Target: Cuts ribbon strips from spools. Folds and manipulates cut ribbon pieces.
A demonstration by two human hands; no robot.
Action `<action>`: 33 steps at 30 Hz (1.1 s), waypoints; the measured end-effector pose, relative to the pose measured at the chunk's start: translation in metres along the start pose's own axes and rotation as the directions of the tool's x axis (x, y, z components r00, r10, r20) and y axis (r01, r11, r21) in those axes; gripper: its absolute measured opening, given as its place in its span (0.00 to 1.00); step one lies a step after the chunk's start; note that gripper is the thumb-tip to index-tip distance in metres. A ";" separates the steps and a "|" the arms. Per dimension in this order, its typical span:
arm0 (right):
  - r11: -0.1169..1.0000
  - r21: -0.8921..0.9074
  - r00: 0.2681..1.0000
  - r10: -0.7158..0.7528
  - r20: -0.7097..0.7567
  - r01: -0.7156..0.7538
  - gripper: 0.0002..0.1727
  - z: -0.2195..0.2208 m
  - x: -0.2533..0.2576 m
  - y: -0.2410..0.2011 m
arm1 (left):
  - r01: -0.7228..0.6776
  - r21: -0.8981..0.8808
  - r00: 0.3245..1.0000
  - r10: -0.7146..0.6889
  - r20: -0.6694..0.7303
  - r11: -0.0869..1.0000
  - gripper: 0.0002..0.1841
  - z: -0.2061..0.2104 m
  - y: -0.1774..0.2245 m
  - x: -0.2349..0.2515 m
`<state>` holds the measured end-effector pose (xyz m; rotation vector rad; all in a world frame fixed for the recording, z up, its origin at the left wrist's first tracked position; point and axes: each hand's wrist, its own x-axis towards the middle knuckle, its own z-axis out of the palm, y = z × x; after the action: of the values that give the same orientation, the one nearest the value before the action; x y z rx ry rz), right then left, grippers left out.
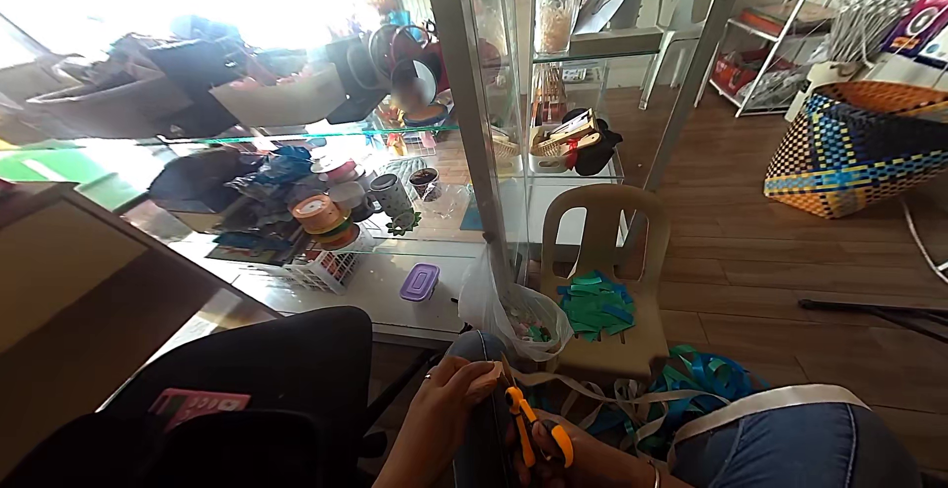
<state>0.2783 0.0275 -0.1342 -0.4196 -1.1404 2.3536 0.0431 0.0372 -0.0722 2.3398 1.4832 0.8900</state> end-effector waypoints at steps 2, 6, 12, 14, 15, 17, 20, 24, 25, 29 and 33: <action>1.000 -0.017 1.000 -0.018 -0.004 0.018 0.32 0.000 0.001 0.000 | 0.000 -0.001 1.000 0.000 -0.003 1.000 0.17 0.000 0.000 0.000; 0.999 -0.018 0.999 -0.041 -0.024 0.041 0.26 0.001 0.001 0.000 | 0.005 0.000 1.000 -0.005 0.003 1.000 0.17 -0.001 0.000 0.000; 0.998 -0.040 0.998 -0.048 -0.038 0.046 0.21 0.002 0.001 -0.001 | 0.009 0.004 1.000 -0.009 0.011 1.000 0.16 -0.001 -0.001 0.000; 0.996 -0.079 0.996 -0.057 -0.062 0.052 0.19 0.002 0.001 -0.002 | 0.008 0.001 1.000 -0.008 0.018 1.000 0.16 -0.001 -0.002 0.000; 0.992 -0.111 0.995 -0.065 -0.078 0.056 0.17 0.002 0.001 -0.003 | 0.007 -0.001 1.000 -0.007 0.019 1.000 0.16 -0.001 -0.002 0.000; 0.979 -0.189 0.989 -0.093 -0.118 0.069 0.15 -0.001 -0.001 -0.006 | 0.010 -0.002 1.000 -0.010 0.020 1.000 0.16 -0.001 -0.002 0.000; 0.911 -0.398 0.921 -0.246 -0.302 0.112 0.17 -0.019 -0.006 -0.023 | 0.009 -0.023 1.000 -0.009 0.017 1.000 0.17 -0.002 -0.003 0.000; 0.637 -0.642 0.646 -0.283 -0.709 -0.426 0.26 -0.092 -0.011 -0.065 | -0.006 -0.029 1.000 0.007 0.014 1.000 0.17 -0.003 -0.005 0.000; 0.539 -0.586 0.558 -0.237 -0.795 -0.606 0.26 -0.115 -0.013 -0.072 | -0.011 -0.031 1.000 0.011 0.017 0.999 0.18 -0.003 -0.005 0.001; 0.166 -0.356 0.345 -0.095 -0.934 -0.919 0.24 -0.192 -0.032 -0.055 | 0.008 -0.040 0.999 -0.007 0.036 0.999 0.18 -0.003 -0.001 0.004; 0.122 -0.257 0.250 -0.074 -0.965 -0.959 0.33 -0.209 -0.037 -0.039 | 0.013 -0.018 1.000 -0.013 0.009 1.000 0.17 -0.002 0.002 0.001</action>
<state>0.4187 0.1627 -0.2268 -2.6117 -1.7516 0.9615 0.0438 0.0369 -0.0697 2.3159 1.4794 0.8844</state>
